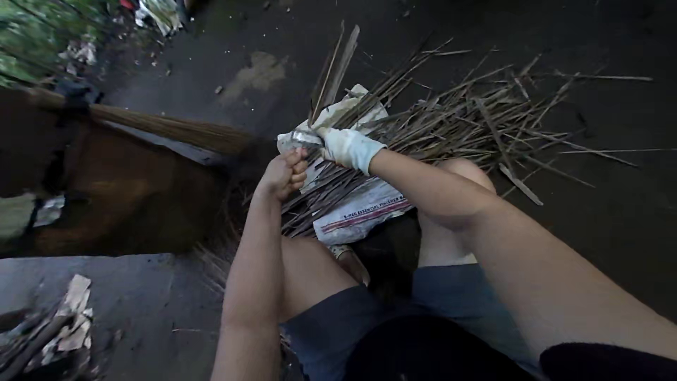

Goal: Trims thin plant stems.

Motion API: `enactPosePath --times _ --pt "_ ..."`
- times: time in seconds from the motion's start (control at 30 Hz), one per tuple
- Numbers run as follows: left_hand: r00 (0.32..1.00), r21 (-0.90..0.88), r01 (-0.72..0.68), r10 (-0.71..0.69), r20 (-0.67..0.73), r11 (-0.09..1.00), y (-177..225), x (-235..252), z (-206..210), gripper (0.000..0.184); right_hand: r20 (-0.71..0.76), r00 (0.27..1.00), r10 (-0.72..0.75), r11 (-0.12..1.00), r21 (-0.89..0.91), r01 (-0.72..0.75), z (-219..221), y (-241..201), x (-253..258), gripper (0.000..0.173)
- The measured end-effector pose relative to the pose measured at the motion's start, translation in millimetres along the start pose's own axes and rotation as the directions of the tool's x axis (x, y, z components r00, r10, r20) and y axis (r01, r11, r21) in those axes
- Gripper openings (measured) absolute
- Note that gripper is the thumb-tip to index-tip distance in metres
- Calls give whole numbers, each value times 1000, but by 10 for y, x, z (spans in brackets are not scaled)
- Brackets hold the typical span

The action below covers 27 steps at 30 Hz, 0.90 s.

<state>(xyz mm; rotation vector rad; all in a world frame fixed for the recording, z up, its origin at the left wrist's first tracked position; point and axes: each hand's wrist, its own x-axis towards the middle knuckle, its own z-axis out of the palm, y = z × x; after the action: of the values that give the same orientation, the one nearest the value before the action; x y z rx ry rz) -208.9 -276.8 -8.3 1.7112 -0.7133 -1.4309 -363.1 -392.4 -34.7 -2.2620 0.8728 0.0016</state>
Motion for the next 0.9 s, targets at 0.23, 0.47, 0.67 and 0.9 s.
enactPosePath --times 0.23,0.47,0.67,0.9 --pt "1000 -53 20 -20 5 998 -128 -69 83 28 -94 983 158 979 -114 -169 -3 146 248 50" --pt "1000 -69 14 -15 -14 998 -203 -133 49 26 -135 956 261 956 -98 -276 -18 223 497 44" --pt "995 -54 78 -80 -54 996 -359 -458 153 26 -145 915 376 920 -58 -387 -114 383 582 46" --pt "974 -384 177 -218 -65 906 -806 -960 602 26 -90 893 441 896 -7 -444 17 614 644 43"
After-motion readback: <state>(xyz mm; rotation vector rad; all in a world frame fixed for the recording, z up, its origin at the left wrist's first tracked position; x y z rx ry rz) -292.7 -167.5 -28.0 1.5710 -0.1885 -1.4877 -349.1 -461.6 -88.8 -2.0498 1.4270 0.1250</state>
